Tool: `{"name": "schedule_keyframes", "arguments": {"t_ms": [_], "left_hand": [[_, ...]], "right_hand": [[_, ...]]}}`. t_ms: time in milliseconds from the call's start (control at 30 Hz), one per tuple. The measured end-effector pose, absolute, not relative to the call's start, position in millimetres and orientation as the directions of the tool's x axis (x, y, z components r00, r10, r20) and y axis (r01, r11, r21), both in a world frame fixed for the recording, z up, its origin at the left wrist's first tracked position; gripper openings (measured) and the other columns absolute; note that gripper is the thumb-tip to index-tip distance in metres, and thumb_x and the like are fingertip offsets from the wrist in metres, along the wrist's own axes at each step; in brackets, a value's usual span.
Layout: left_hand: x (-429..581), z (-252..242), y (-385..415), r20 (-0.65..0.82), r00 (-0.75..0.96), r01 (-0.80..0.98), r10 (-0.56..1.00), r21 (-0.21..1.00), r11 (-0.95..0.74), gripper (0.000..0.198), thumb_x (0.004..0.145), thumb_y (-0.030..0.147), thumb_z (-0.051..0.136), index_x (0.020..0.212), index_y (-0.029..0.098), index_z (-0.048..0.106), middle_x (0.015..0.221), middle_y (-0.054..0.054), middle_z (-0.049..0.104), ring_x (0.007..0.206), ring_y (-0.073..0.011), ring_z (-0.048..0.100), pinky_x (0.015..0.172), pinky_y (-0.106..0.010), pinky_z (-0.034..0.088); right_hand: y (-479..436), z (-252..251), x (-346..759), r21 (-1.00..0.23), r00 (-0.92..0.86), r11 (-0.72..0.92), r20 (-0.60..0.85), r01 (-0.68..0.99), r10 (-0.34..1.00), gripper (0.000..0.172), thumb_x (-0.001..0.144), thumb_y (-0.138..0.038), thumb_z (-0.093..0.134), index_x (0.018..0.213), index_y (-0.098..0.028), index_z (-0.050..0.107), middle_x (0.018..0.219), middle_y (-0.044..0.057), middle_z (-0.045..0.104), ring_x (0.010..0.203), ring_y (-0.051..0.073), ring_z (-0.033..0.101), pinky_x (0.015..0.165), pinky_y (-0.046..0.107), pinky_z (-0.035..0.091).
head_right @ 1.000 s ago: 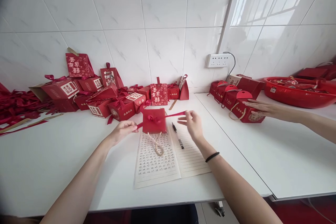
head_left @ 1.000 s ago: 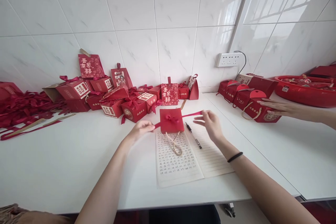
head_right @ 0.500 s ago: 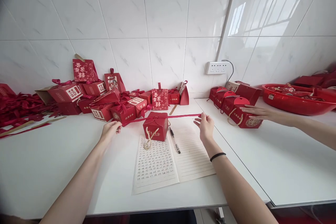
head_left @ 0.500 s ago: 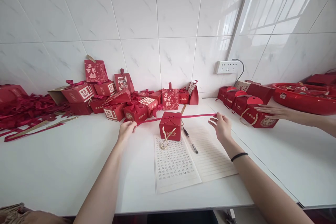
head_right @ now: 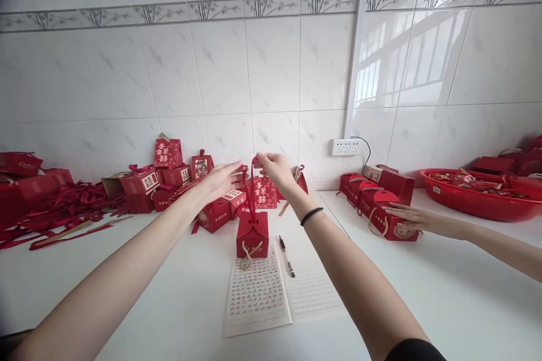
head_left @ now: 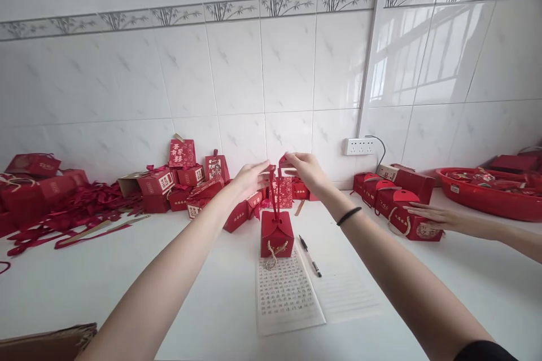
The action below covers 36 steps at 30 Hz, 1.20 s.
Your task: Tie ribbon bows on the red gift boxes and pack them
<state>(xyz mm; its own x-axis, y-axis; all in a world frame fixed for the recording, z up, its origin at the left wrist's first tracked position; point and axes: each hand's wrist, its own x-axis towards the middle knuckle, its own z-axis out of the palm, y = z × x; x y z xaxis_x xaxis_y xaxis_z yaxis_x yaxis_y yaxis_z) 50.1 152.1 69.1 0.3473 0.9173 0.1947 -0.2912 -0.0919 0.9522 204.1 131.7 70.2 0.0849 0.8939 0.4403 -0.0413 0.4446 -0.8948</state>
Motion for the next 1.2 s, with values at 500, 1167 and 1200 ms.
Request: {"name": "schedule_keyframes", "arguments": {"t_ms": [500, 1167, 1200], "left_hand": [[-11, 3, 101, 0.094, 0.466, 0.623, 0.88, 0.671, -0.402, 0.011, 0.056, 0.021, 0.069, 0.051, 0.017, 0.059, 0.057, -0.003, 0.062, 0.06, -0.0196, 0.058, 0.063, -0.031, 0.043], [-8, -41, 67, 0.282, 0.429, 0.836, 0.858, 0.236, -0.495, 0.015, 0.085, 0.021, 0.042, 0.078, 0.017, 0.054, 0.087, -0.008, 0.053, 0.077, -0.0214, 0.058, 0.069, -0.033, 0.045], [-13, -41, 62, 0.3, 0.435, 0.829, 0.849, 0.235, -0.508, 0.015, 0.086, 0.022, 0.041, 0.079, 0.017, 0.054, 0.088, -0.007, 0.052, 0.078, -0.0207, 0.057, 0.071, -0.033, 0.046]], "right_hand": [[79, 5, 199, -0.583, -0.348, 0.474, 0.322, 0.66, 0.881, 0.018, 0.079, -0.017, 0.058, 0.065, -0.013, 0.067, 0.066, 0.005, 0.066, 0.063, 0.017, 0.062, 0.064, 0.027, 0.048], [70, -29, 145, -0.131, -0.508, 0.55, 0.258, 0.825, 0.822, 0.008, 0.082, -0.013, 0.056, 0.083, -0.01, 0.063, 0.089, 0.012, 0.061, 0.071, 0.018, 0.059, 0.059, 0.024, 0.038], [64, -29, 143, -0.139, -0.512, 0.561, 0.276, 0.816, 0.813, 0.007, 0.083, -0.015, 0.055, 0.085, -0.011, 0.061, 0.089, 0.01, 0.06, 0.07, 0.017, 0.058, 0.06, 0.024, 0.038]]}}
